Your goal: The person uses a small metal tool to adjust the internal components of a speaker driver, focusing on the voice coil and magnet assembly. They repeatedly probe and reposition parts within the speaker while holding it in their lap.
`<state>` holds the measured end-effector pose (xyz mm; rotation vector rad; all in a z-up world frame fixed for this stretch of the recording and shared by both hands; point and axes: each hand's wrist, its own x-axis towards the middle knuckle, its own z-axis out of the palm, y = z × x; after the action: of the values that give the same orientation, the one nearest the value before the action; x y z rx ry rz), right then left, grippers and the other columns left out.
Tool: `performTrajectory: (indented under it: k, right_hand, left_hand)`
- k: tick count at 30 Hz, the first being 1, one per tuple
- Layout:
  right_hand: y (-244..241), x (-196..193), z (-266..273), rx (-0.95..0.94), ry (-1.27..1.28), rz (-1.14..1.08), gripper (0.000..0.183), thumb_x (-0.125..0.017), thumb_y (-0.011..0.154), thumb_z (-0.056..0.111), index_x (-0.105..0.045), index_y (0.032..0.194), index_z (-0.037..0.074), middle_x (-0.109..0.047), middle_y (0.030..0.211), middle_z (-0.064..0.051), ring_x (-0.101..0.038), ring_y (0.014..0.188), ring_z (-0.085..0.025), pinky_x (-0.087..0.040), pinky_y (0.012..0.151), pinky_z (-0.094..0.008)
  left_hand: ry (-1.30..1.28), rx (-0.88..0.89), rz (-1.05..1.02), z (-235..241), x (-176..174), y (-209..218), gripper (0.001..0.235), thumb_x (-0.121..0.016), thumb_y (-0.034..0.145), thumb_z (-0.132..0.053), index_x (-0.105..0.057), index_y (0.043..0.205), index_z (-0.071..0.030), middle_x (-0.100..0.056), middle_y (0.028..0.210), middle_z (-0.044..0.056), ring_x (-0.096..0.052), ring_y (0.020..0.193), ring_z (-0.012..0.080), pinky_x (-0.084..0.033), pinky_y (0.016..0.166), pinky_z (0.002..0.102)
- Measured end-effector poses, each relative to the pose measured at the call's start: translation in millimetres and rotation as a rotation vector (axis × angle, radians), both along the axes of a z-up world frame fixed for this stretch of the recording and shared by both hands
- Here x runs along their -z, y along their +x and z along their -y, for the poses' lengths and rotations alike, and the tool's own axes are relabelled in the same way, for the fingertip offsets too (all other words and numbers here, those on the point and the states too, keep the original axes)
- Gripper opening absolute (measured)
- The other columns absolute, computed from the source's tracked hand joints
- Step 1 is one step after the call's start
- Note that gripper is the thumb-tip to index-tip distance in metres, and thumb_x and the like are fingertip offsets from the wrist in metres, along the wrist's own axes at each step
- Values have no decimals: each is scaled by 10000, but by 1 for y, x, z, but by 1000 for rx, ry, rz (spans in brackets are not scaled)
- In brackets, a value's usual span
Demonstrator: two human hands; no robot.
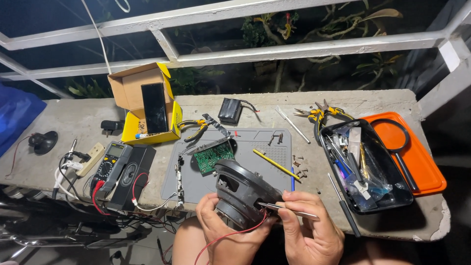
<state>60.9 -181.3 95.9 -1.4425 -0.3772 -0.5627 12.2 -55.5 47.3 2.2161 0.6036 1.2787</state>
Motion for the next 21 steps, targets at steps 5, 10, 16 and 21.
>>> performTrajectory:
  k: [5,10,16,21]
  right_hand:
    - [-2,-3,-2,-12,47,-16,105,-752,1050,80,-720,1072,-17,-840,1049,-207,-863,1012,-260,-735,939,-288]
    - [-1,-2,-3,2,6,41,101,-748,1045,55,-717,1075,-36,-834,1033,-209,-833,997,-267,-743,966,-313]
    - [-2,0,-4,-1,23,25,99,-748,1044,44,-714,1076,-43,-810,1041,-212,-825,1022,-271,-767,1027,-346]
    - [1,6,-4,-21,2,66,92,-739,1049,33,-711,1096,-41,-793,1052,-215,-809,1024,-267,-778,1059,-382]
  left_hand:
    - [1,-11,-10,0,-2,0,1253,-1090,475,-705,-521,1336,5,-630,1336,176,-721,1208,370,-585,1112,476]
    - [4,-18,-11,0,1,1,1266,-1109,463,-675,-514,1350,4,-629,1352,187,-723,1217,376,-586,1121,477]
    - [19,-13,-17,-1,5,0,1265,-1090,480,-681,-512,1366,13,-617,1368,187,-712,1248,388,-588,1132,495]
    - [15,-9,-13,-2,7,0,1267,-1091,475,-664,-505,1378,4,-600,1381,179,-700,1255,378,-586,1129,493]
